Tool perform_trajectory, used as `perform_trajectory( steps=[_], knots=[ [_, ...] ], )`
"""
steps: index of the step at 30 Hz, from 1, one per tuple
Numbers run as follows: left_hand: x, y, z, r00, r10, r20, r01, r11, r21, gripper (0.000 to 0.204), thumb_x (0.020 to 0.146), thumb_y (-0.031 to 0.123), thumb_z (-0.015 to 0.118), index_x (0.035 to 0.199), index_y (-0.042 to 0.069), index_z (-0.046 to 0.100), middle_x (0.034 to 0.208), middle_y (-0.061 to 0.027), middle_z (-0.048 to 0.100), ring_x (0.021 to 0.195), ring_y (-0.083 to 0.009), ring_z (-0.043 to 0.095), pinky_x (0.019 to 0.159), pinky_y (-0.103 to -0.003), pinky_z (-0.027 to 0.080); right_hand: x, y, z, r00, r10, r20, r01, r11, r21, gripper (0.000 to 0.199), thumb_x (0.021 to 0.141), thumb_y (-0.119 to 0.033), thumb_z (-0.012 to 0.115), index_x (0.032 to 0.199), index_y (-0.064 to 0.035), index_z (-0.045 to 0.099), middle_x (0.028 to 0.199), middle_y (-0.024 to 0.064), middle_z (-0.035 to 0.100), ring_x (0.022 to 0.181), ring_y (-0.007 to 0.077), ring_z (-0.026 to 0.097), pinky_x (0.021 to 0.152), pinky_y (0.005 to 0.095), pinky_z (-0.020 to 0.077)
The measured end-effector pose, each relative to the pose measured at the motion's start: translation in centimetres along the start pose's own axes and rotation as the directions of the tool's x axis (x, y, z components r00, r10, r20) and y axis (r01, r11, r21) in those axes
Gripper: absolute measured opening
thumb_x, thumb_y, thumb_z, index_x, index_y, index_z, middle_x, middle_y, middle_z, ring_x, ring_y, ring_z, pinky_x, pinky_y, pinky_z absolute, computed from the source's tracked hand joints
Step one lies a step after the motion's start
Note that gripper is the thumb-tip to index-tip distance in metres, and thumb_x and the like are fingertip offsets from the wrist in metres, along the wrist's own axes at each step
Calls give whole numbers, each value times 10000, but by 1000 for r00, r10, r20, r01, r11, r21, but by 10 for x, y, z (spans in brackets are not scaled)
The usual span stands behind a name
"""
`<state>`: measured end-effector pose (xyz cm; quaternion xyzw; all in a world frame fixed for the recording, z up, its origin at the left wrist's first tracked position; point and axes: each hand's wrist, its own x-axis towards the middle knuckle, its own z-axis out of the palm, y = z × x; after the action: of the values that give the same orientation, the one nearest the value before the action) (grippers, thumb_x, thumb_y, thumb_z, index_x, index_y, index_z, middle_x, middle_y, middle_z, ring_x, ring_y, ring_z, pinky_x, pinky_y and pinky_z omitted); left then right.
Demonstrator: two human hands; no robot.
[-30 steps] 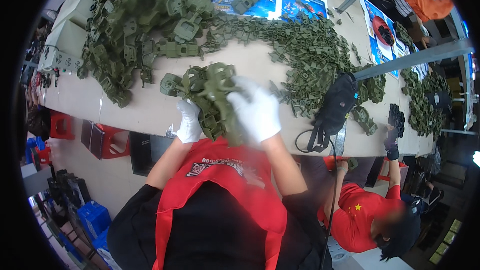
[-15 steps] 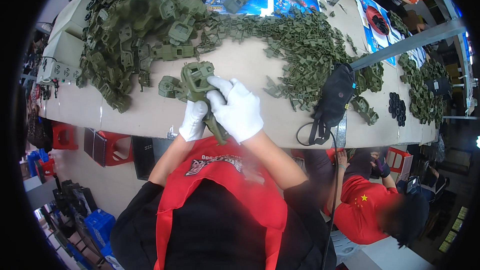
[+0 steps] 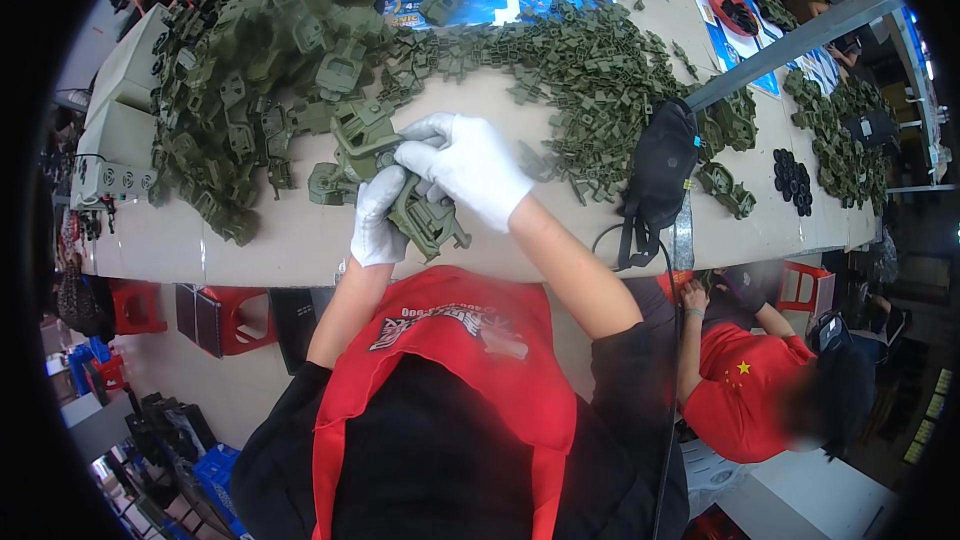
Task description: The person assembles green plastic toy vehicle parts by hand at a workbench. They pick up individual components, snap them together, and place the finished units into a black bag. The process is repetitive, involving the manual assembly of multiple identical toy units.
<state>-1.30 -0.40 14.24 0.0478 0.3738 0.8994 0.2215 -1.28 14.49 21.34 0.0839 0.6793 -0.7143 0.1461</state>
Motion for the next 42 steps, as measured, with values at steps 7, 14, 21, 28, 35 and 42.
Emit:
perform_trajectory(
  steps=[7,14,21,28,35,42],
  knots=[
    [2,-9,-30,981,102,-166,-104,995,0,502,903,320,578,1257,-32,524,1091,-124,617,980,-237,619,877,-396,512,-14,-18,-19,975,-209,81,223,872,-436,554,826,-267,734,1241,64,578,1035,157,687,855,175,661,770,299,530],
    [1,-14,-3,948,221,-228,-233,972,-31,397,907,224,566,1242,19,512,1131,-137,596,1026,-234,599,915,-407,499,-20,81,3,1000,14,13,-19,857,515,645,804,-157,794,1336,59,500,1251,120,599,1141,165,556,963,310,468],
    [-44,38,-4,961,-274,-38,102,222,970,493,832,371,717,1225,93,609,1137,-95,658,990,-214,643,850,-365,512,-27,48,-79,974,-145,176,226,711,-666,688,648,-329,850,1250,-84,622,1102,128,695,1010,216,668,906,309,494],
    [-26,22,-6,846,-533,24,247,430,868,801,619,402,848,1218,-48,566,1112,-176,655,1039,-252,621,911,-352,470,-40,35,-46,973,-115,202,180,924,-338,677,601,-207,863,1204,-16,622,1116,134,684,1011,227,651,889,323,503],
    [-52,9,18,918,-359,-167,338,494,801,641,609,163,883,1151,-22,594,1055,-76,650,973,-129,586,900,-287,466,-56,52,-38,988,26,155,-40,995,90,671,572,-44,870,1189,25,615,1128,90,662,1024,160,607,896,307,492],
    [-47,19,21,878,-476,-49,314,496,809,676,580,189,912,1148,-8,602,1061,-71,657,984,-131,592,911,-291,462,-60,51,-41,944,-238,228,289,931,-224,545,531,-64,895,1036,-46,690,971,36,647,936,127,603,858,279,479]
  ],
)
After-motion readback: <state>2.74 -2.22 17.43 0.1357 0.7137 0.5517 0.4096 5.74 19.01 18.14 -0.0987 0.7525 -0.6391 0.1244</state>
